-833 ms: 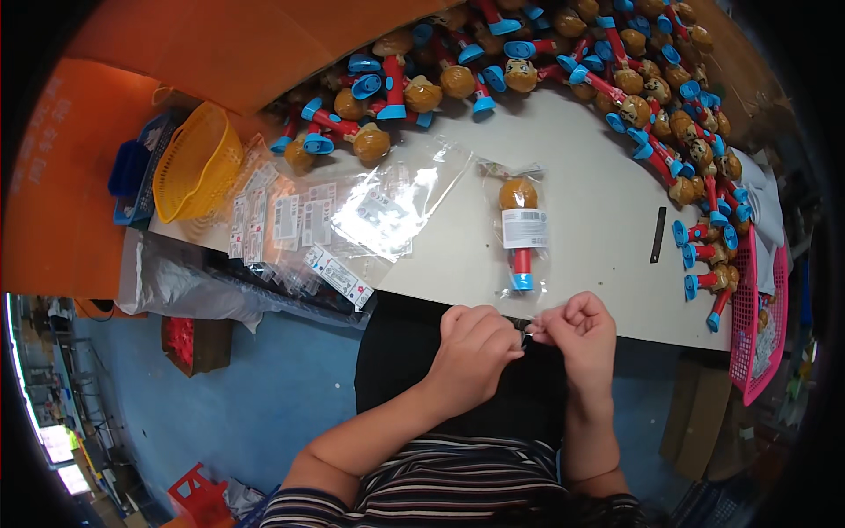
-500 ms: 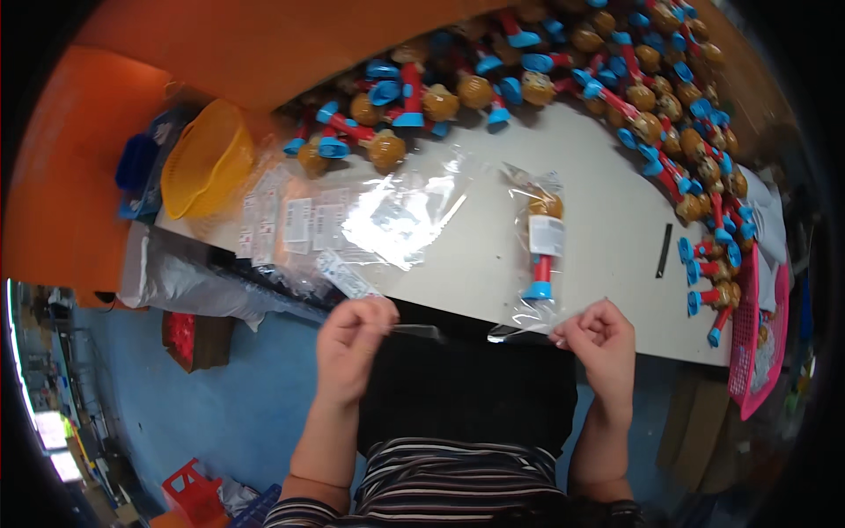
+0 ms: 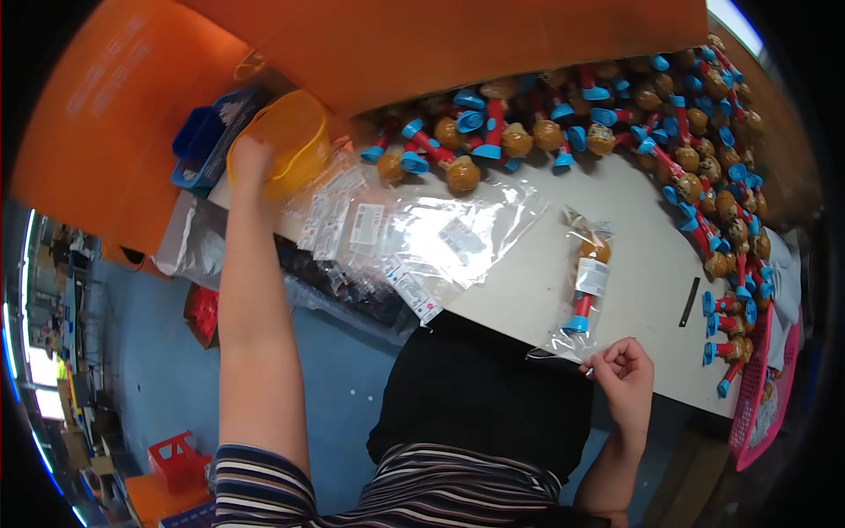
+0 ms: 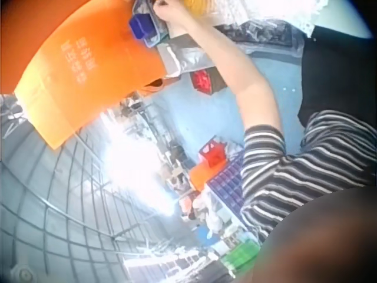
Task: Packaging toy dolls into clear plastic bags and sealing them with adhesive.
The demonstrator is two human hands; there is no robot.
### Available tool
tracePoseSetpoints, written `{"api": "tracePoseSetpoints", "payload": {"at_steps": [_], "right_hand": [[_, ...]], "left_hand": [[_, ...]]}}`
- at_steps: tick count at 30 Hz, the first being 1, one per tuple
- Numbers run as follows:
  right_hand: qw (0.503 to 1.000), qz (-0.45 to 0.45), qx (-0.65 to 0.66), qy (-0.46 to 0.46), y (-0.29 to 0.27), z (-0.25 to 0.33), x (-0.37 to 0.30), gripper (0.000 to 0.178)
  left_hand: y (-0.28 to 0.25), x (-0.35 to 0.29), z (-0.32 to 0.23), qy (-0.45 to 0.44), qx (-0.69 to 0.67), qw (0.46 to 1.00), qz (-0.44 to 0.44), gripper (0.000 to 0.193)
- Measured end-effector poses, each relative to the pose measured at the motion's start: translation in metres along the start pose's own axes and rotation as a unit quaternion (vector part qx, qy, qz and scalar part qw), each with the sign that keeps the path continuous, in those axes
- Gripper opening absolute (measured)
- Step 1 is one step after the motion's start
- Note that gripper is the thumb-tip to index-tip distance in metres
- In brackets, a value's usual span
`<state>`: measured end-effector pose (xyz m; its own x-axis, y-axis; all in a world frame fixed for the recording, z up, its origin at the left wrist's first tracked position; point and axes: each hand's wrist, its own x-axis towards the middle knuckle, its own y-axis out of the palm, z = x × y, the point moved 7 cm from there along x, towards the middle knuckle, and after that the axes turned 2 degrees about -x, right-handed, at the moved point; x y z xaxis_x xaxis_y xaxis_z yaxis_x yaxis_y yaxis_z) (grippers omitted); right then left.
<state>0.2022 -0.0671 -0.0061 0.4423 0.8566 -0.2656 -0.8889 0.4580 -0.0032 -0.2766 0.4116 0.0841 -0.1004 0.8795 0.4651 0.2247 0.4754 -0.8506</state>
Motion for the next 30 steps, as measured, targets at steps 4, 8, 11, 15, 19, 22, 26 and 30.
{"api": "tracePoseSetpoints", "payload": {"at_steps": [4,8,11,15,19,22,26,30], "right_hand": [[0.999,-0.031,-0.012,0.01,-0.017,-0.009,-0.004,0.014],[0.999,-0.027,-0.024,0.005,-0.014,-0.003,0.001,0.013],[1.0,-0.021,-0.022,0.006,-0.016,0.007,0.001,0.011],[0.999,-0.03,-0.036,-0.001,-0.019,0.01,-0.002,0.009],[0.998,-0.022,-0.059,-0.004,-0.02,0.006,-0.006,0.014],[0.998,-0.023,-0.06,-0.016,-0.023,0.005,-0.007,0.014],[0.999,-0.035,-0.024,-0.025,-0.028,0.002,-0.011,0.007],[0.999,-0.022,-0.027,-0.012,-0.029,-0.002,-0.018,0.008]], "left_hand": [[-0.039,-0.06,-0.12,0.151,-0.185,0.963,-0.128,0.024],[-0.087,-0.207,-0.236,0.395,-0.365,0.843,0.011,0.033],[-0.079,-0.32,-0.302,0.525,-0.375,0.724,0.244,0.048],[-0.065,-0.376,-0.324,0.583,-0.376,0.681,0.232,0.045],[-0.064,-0.378,-0.321,0.614,-0.397,0.649,0.209,0.032],[-0.065,-0.38,-0.32,0.611,-0.416,0.641,0.205,0.027],[-0.05,-0.381,-0.304,0.554,-0.43,0.673,0.233,0.029],[-0.045,-0.393,-0.29,0.518,-0.423,0.699,0.252,0.03]]}}
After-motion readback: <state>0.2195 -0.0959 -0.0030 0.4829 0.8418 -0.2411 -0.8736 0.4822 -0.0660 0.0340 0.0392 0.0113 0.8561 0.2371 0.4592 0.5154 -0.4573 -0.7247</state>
